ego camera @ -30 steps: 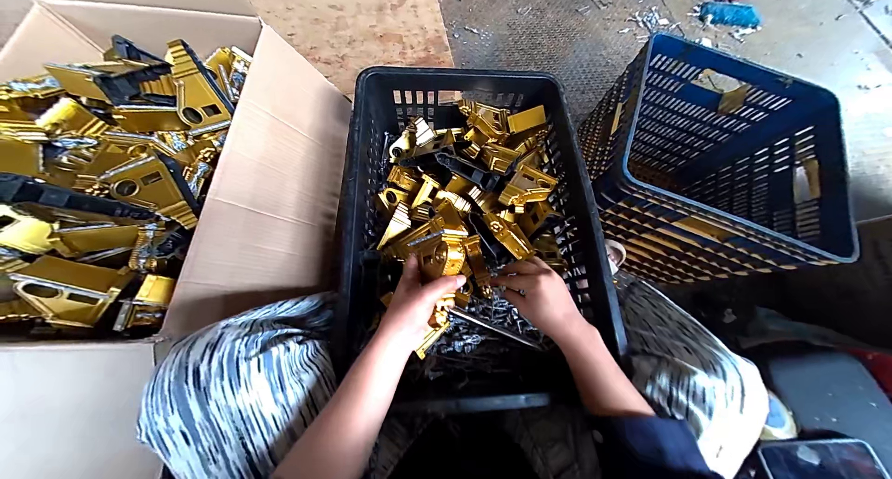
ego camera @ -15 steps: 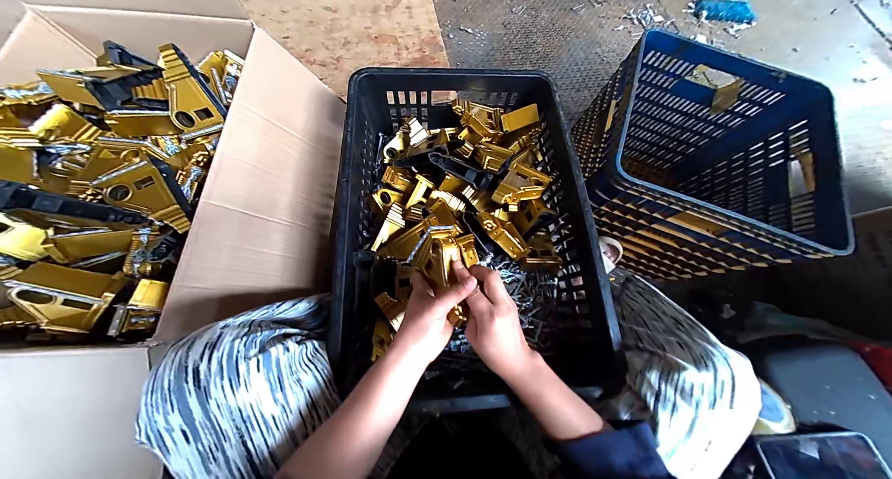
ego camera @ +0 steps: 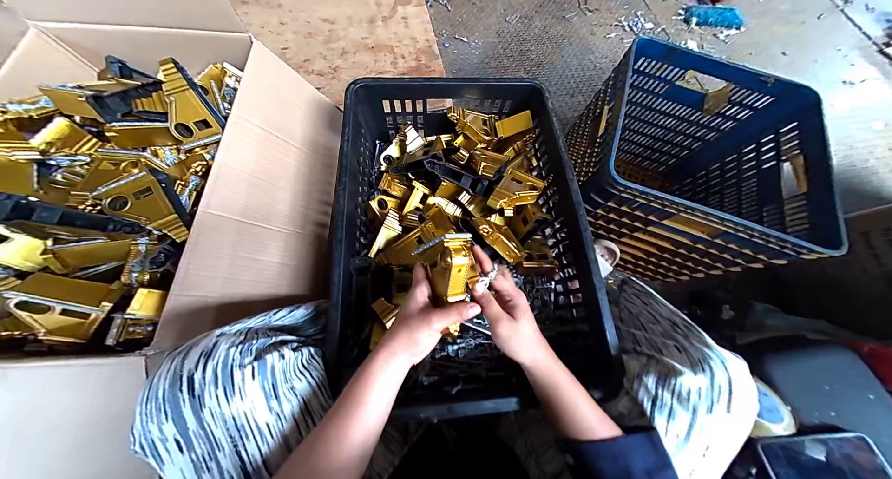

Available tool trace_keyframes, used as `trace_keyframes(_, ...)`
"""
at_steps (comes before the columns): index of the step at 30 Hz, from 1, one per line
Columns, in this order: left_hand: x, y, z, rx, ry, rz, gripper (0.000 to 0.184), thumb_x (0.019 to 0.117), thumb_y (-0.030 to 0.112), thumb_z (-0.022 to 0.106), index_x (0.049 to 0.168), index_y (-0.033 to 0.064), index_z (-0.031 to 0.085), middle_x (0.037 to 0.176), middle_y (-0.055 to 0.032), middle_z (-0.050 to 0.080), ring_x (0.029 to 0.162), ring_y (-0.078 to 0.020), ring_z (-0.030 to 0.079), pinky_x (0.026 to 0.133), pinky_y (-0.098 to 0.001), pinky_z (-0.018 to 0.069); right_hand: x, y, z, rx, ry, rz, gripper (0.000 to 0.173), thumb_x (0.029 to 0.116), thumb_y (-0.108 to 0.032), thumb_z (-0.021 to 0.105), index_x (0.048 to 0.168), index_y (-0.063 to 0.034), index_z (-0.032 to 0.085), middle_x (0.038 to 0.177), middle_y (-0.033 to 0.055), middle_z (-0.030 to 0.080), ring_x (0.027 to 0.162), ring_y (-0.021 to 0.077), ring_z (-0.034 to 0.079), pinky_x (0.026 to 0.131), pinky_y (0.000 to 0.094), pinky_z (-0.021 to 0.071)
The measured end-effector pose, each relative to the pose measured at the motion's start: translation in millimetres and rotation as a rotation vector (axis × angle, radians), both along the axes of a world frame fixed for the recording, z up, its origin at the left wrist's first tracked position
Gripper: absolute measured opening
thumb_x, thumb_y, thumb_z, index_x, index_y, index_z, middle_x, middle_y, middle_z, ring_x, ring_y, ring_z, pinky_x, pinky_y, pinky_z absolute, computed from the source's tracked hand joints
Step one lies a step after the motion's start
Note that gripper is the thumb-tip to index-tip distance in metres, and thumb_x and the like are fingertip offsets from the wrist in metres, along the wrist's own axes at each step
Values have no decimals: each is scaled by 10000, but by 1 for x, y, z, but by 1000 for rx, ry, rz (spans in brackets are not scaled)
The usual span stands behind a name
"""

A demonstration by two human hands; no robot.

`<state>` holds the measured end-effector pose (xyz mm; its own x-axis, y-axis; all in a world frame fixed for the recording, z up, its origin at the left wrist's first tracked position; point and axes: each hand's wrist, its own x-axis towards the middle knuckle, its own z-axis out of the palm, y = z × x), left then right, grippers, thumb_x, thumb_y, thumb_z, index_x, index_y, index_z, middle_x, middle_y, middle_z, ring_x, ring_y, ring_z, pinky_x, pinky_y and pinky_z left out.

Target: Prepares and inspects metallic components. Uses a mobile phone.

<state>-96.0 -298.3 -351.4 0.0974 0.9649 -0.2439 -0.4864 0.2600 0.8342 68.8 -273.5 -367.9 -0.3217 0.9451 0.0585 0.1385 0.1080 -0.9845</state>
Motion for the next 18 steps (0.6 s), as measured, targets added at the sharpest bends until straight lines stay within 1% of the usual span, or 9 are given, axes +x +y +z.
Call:
trace_keyframes(2,-3,-1,-1,-12,70,-80,1027,743,-64,776,1543,64,144,1264,-151,605,1114,-206,669,959,-367,582,4,8,-3,444,-262,-29,502,1032,-416,555,1486,-202,566,1439,188,481,1256,261,530,994,439,514)
trace_keyframes(4,-4,-2,0,-4,146,-157,1053,727,-52,780,1556,69,142,1298,-135,594,1138,-181,661,971,-349,578,5,13,-3,633,-361,-34,492,1037,-530,487,1437,-263,592,1517,257,397,1311,347,495,1003,506,488)
trace_keyframes(6,-3,-2,0,27,198,-177,1055,721,-49,781,1555,69,145,1296,-131,598,1134,-180,664,963,-345,584,5,11,-3,583,-305,7,570,1033,-502,517,1502,-178,518,1599,235,341,1430,347,429,1100,518,462)
trace_keyframes(7,-3,-1,-1,44,215,-181,1048,719,-52,780,1548,68,150,1290,-128,602,1132,-181,666,961,-349,588,5,9,-2,490,-222,51,682,1017,-433,575,1575,-86,396,1626,203,334,1471,303,404,1153,488,444)
trace_keyframes(8,-4,-1,-2,58,222,-188,1048,724,-55,782,1547,65,144,1294,-127,601,1138,-186,665,967,-354,588,5,8,-2,373,-115,96,789,983,-335,632,1614,-32,269,1620,169,371,1468,252,421,1173,452,438)
trace_keyframes(9,-5,-2,-5,67,220,-200,1059,729,-59,786,1552,60,131,1305,-132,596,1149,-196,661,977,-363,587,5,8,-2,273,5,118,815,949,-240,682,1608,-17,257,1560,156,460,1406,228,501,1144,434,479)
trace_keyframes(11,-8,-3,-8,72,221,-227,1066,721,-68,769,1558,56,120,1325,-136,586,1166,-203,654,983,-366,583,6,9,-3,149,162,139,685,881,-102,746,1475,-1,421,1397,152,591,1258,232,611,1063,431,540)
trace_keyframes(15,-9,-4,-14,67,262,-259,1090,720,-68,746,1571,59,76,1349,-134,571,1176,-191,652,984,-355,583,8,7,-6,132,136,83,549,838,-48,757,1341,-34,539,1323,99,651,1217,191,634,1054,397,540)
trace_keyframes(18,-2,-8,-20,26,222,-190,1111,736,-61,754,1583,68,48,1309,-162,584,1111,-218,678,936,-370,602,9,12,-9,189,-24,32,546,864,-184,762,1356,-45,572,1282,80,666,1199,167,633,1039,403,537)
